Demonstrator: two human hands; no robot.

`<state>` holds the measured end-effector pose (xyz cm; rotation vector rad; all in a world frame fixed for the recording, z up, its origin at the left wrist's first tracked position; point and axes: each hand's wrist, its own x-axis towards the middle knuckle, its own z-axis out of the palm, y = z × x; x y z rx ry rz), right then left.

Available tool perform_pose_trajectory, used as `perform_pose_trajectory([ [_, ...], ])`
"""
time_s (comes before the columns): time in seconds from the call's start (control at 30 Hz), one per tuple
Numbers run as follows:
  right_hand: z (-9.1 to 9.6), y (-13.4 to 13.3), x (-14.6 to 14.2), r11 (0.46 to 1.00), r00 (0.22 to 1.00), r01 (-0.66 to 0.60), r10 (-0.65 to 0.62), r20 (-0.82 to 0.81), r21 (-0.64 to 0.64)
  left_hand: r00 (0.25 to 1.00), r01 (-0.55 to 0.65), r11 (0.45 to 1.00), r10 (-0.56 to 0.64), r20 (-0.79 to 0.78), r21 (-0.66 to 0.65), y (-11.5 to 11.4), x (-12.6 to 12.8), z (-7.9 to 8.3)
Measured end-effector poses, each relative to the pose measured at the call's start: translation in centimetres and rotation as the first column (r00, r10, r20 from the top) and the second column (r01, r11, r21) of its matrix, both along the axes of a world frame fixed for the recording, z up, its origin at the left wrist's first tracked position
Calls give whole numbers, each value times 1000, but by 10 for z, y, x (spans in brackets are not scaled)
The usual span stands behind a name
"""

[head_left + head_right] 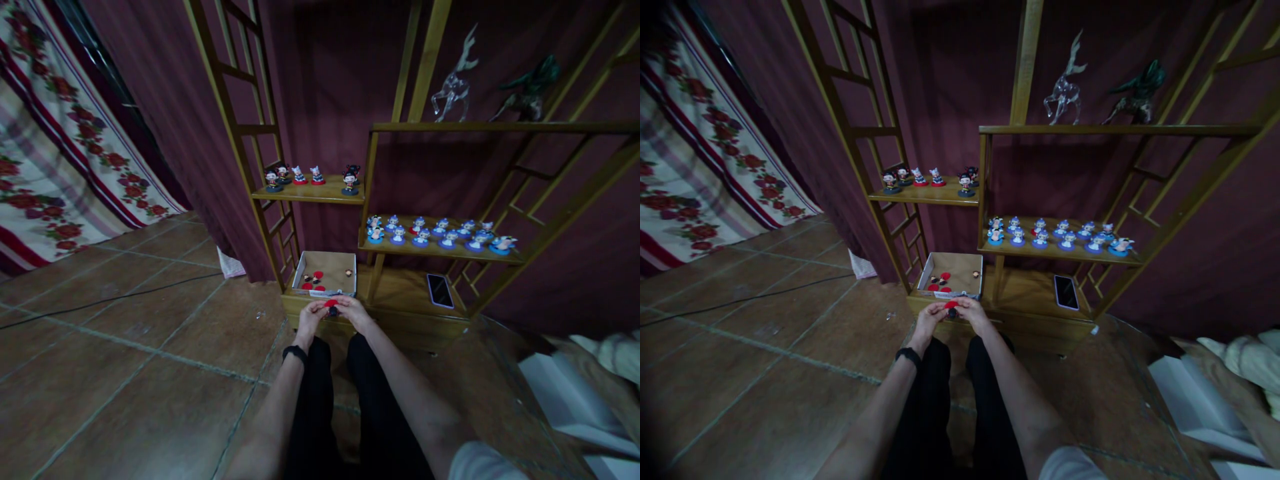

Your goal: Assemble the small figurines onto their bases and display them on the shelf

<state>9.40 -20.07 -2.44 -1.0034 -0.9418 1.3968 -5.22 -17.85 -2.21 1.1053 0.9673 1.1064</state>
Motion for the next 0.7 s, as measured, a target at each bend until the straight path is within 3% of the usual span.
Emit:
perform_pose_trajectory([
  [0.2,-2,1,0,995,996,-49,42,-76,-91,1000,9,999,-11,-22,-50,1,-1,-4],
  [0.7,-6,4,0,987,988,-78,57,-143,-143,998,50,991,-54,-29,-126,0,0,0],
])
